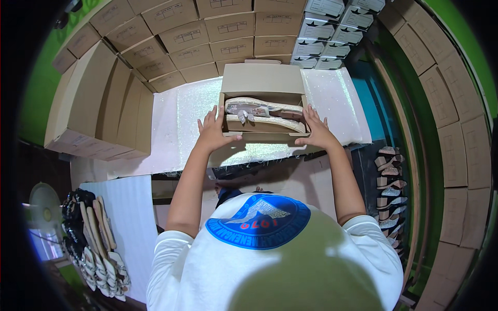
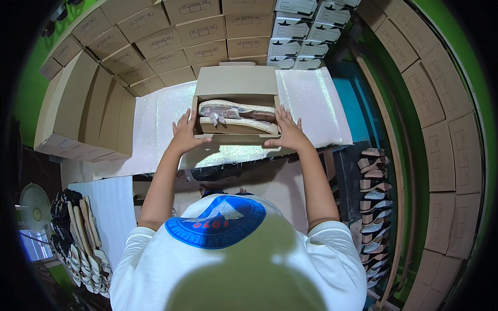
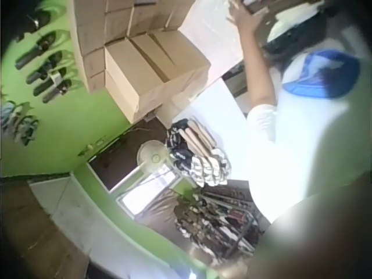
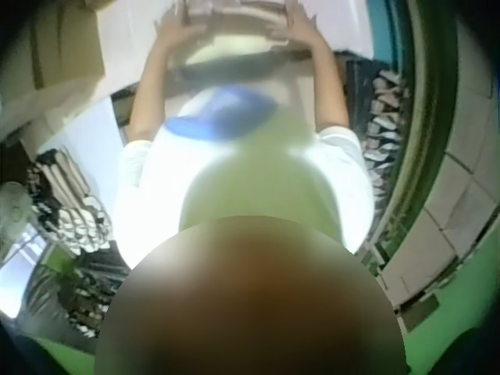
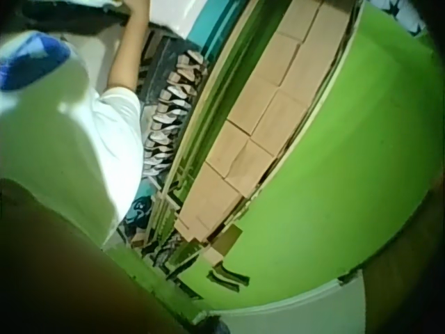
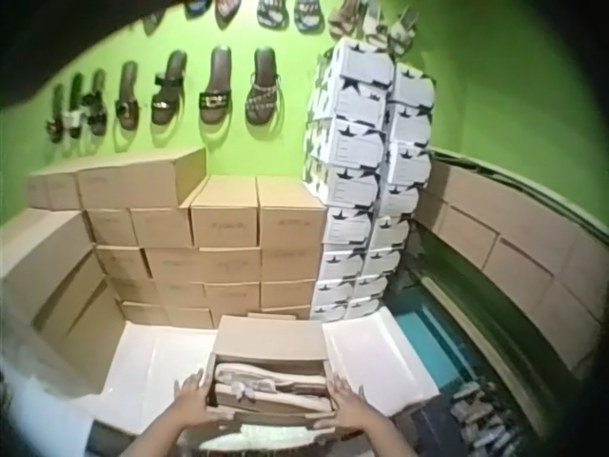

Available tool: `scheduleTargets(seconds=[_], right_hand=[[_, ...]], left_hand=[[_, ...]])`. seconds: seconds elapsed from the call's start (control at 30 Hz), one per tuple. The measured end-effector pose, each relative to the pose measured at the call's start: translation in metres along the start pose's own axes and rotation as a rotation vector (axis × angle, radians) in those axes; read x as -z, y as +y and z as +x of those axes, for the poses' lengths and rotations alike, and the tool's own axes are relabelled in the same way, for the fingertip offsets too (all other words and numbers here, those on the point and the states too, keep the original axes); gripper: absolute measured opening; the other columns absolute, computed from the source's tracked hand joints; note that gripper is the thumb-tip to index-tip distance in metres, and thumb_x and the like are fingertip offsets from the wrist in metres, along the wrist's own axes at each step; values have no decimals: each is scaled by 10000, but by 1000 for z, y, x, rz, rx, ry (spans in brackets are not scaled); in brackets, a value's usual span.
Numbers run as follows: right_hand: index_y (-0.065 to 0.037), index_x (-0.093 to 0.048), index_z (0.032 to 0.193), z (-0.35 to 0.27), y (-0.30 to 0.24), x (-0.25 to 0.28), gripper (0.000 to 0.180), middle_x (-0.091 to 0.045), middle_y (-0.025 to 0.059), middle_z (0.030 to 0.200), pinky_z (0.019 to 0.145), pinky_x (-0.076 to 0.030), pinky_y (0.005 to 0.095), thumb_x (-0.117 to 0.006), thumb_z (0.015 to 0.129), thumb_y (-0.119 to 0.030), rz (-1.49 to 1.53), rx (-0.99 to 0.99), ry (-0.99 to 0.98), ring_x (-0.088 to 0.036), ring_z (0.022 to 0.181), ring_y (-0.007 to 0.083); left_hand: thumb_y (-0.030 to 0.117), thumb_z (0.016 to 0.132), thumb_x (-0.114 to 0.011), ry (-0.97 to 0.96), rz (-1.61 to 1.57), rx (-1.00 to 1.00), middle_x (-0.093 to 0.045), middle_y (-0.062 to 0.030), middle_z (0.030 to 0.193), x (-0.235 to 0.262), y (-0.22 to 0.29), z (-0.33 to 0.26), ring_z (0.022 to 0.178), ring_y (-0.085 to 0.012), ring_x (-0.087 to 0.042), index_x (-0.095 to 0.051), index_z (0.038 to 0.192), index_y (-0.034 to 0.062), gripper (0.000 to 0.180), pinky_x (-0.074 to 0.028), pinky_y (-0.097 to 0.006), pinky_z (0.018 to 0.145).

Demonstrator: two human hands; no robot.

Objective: Packing several pairs of sandals into boxes and organizing them on shelves.

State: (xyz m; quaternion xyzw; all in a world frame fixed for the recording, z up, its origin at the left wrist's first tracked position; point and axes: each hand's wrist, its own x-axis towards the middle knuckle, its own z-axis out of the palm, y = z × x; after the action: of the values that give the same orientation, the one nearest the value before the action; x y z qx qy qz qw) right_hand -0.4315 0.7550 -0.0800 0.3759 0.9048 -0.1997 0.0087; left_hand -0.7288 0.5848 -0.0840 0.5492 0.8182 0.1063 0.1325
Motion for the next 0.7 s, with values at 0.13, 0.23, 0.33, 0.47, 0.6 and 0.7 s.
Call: scheduleTargets(seconds=[0.13, 0.23, 0.33, 0.47, 0.6, 0.7], right_hand=[[-162, -209, 1404, 4, 4, -9, 830, -88, 75, 1483, 1016, -89, 606, -575, 761, -536, 148, -45, 71, -146, 1351, 283], [-169, -260, 1391, 6, 7, -18, 740, -111, 50, 1482, 1016, -85, 608, -556, 795, -493, 313, -55, 141, -169, 1346, 278], [-176, -280, 1384, 7, 0, -21, 700, -121, 45, 1481, 1014, -81, 611, -547, 810, -473, 341, -49, 158, -177, 1344, 277], [-179, -290, 1381, 2, -17, -26, 699, -135, 54, 1478, 1012, -68, 613, -562, 800, -456, 289, -28, 154, -177, 1344, 281], [-181, -307, 1371, -1, -37, -26, 702, -173, 76, 1466, 1014, -60, 620, -579, 776, -437, 171, -53, 125, -179, 1343, 280], [-178, -347, 1348, 0, -47, -20, 684, -219, 70, 1452, 1010, -67, 632, -586, 767, -448, 70, -58, 110, -192, 1338, 280]], left_hand=[[687, 646, -559, -1, -85, 123, -175, -161, 1446, -2, 6, 1, 1325, -343, -180, -196, 1410, 192, 980, -64, -587, 1033], [644, 723, -501, 40, -38, 194, -200, -162, 1438, -4, 11, -4, 1323, -342, -191, -230, 1400, 243, 832, -47, -605, 1023], [596, 752, -486, 40, -6, 270, -226, -163, 1429, -3, 14, -13, 1318, -351, -201, -242, 1390, 296, 746, -33, -621, 1014], [573, 744, -509, 44, 62, 358, -242, -170, 1421, 3, 12, -32, 1311, -357, -216, -267, 1377, 322, 724, -58, -637, 1004], [571, 713, -544, 34, 97, 423, -220, -164, 1428, 8, 8, -48, 1314, -350, -208, -287, 1368, 324, 746, -68, -648, 999], [572, 684, -574, 7, 138, 452, -191, -155, 1439, 17, 10, -53, 1326, -342, -175, -315, 1355, 304, 768, -50, -645, 1002]])
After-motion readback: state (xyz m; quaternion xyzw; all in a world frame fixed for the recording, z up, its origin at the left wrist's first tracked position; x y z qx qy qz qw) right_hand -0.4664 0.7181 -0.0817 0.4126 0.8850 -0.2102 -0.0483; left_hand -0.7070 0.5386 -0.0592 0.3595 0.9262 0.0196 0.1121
